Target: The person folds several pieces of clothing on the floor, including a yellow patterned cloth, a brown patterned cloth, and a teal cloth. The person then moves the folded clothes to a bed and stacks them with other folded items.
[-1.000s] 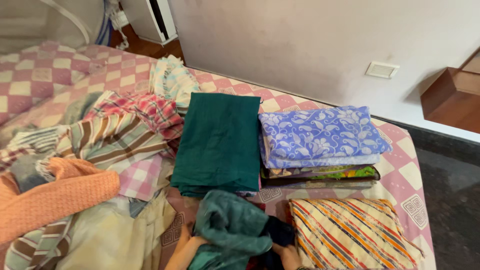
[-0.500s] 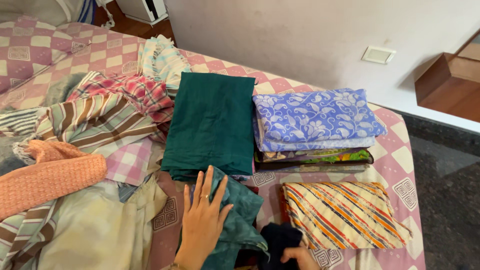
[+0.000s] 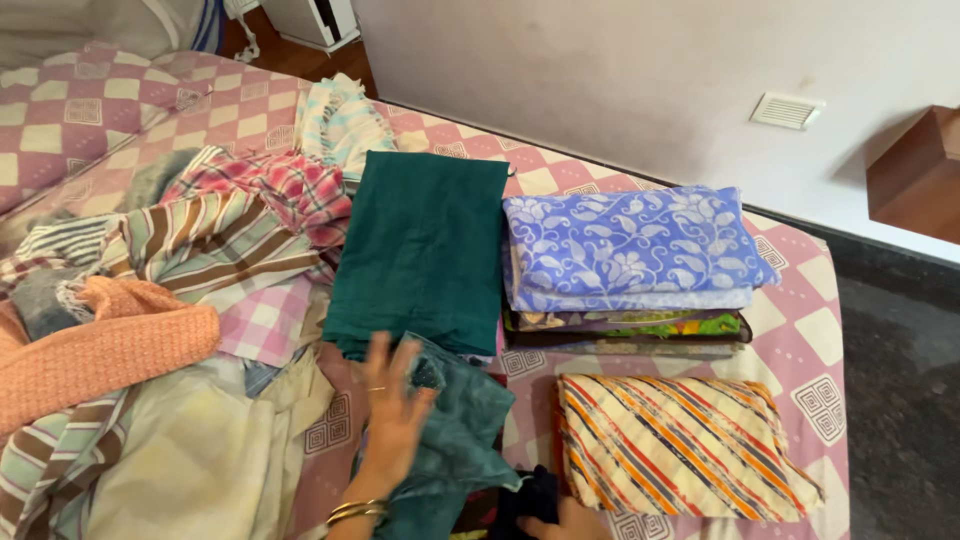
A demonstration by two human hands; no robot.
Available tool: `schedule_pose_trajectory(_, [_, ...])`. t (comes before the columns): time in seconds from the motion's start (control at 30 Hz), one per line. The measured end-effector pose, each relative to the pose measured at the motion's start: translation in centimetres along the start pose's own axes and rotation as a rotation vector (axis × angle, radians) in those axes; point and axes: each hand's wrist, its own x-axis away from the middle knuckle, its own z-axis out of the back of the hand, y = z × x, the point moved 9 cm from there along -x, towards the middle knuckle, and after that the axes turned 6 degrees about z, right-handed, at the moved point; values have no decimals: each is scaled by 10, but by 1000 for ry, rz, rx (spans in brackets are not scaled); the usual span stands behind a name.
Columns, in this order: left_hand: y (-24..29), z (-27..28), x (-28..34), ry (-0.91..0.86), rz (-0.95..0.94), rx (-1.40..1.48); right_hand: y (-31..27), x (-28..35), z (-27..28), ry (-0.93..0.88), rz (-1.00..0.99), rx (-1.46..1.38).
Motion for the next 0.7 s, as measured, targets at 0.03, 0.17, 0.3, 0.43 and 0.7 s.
schedule_pose_trajectory(0.03, [-14, 18, 3, 126, 80, 102, -3, 2, 6, 79, 117, -52])
schedule_pose_trajectory(0.17, [-79, 24, 29, 91, 541, 418, 25, 15, -4, 155, 201, -464])
schedule_pose_trajectory(0.3, [-93, 13, 41, -74, 719, 408, 53, 22, -20, 8, 16, -489])
schedule_pose_trajectory(0.43, [-83, 4, 41, -171, 759, 427, 54, 56, -38, -218, -193, -1165])
schedule_pose_trajectory(0.7, [-83, -9, 22, -184, 769, 0, 11, 80, 28, -93, 232, -561])
